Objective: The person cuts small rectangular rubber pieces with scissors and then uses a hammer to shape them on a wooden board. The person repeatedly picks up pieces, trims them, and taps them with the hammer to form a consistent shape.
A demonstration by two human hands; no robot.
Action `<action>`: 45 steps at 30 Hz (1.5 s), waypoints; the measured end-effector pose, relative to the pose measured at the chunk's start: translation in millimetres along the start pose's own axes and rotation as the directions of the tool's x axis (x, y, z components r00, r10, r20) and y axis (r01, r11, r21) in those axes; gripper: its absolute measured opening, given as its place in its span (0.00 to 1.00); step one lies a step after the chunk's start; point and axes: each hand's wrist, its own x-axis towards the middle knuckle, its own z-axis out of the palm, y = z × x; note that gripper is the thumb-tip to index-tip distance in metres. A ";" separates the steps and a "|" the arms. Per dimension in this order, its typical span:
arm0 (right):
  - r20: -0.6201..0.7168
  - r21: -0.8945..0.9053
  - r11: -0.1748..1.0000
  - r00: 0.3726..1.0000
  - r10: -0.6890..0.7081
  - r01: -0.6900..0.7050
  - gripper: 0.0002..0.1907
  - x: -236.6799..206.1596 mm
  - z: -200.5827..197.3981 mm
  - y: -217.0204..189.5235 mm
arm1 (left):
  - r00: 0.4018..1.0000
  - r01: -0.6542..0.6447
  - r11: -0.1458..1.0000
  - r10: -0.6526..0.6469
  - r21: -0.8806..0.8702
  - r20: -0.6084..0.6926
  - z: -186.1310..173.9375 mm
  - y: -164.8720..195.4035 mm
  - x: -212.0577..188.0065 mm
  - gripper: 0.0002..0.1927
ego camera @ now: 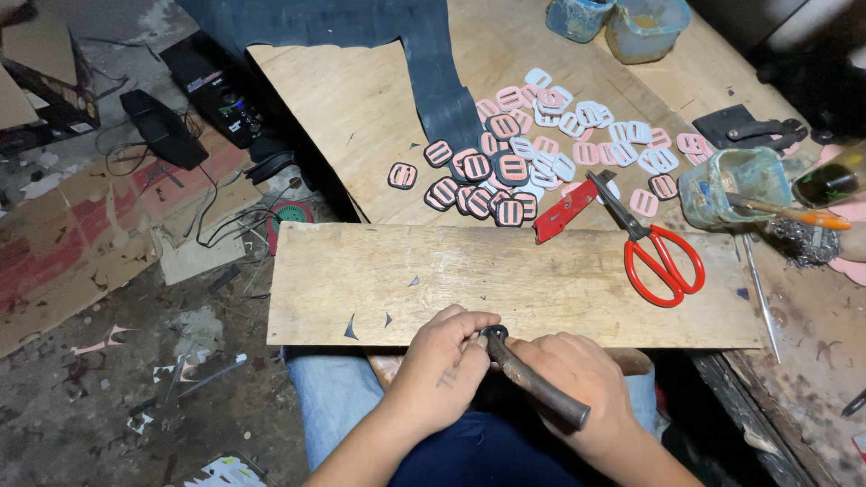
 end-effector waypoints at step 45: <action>0.175 0.065 0.976 0.965 0.195 -0.209 0.26 20.6 0.1 13.8 | 0.948 -0.161 0.880 0.264 0.447 -0.178 -1.3 -17.9 15.1 0.04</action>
